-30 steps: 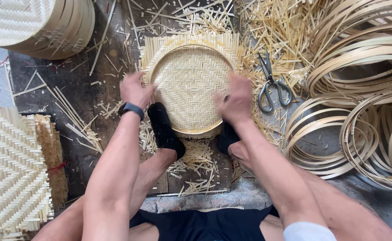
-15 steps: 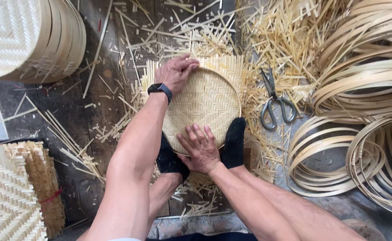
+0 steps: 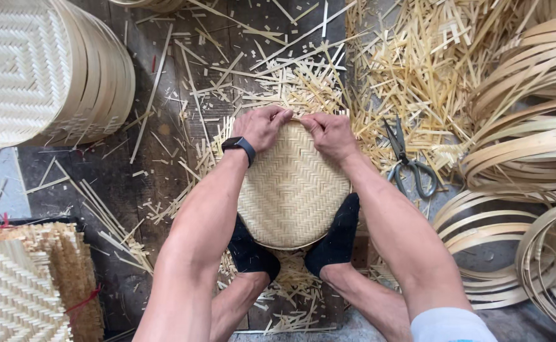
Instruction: The person places a circular bamboo hoop onto a woven bamboo sheet, fits them into a wooden mold, and trims the excess bamboo strips using shears.
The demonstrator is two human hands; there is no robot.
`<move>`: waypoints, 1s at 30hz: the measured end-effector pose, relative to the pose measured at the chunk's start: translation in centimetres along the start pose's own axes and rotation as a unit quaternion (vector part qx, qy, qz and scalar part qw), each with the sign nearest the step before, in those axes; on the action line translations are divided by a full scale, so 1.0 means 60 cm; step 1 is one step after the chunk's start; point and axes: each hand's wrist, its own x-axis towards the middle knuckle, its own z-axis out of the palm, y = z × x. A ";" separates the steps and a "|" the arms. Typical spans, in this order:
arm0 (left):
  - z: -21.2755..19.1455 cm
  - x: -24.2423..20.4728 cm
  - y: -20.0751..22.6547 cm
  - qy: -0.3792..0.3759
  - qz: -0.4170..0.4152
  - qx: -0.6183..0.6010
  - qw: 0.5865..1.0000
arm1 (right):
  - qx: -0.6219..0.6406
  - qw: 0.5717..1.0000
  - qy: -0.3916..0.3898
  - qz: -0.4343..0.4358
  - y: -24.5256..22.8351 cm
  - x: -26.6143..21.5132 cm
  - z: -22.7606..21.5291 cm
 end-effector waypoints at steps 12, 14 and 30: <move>-0.011 0.012 0.006 -0.052 -0.037 -0.018 0.998 | -0.139 0.960 0.181 0.162 0.045 -0.092 0.048; -0.010 0.018 0.008 -0.058 -0.049 -0.011 0.997 | -0.114 0.935 0.081 0.325 0.046 -0.062 0.037; -0.013 0.029 0.017 -0.095 -0.085 -0.035 0.991 | -0.082 0.947 0.026 0.311 0.027 -0.027 0.020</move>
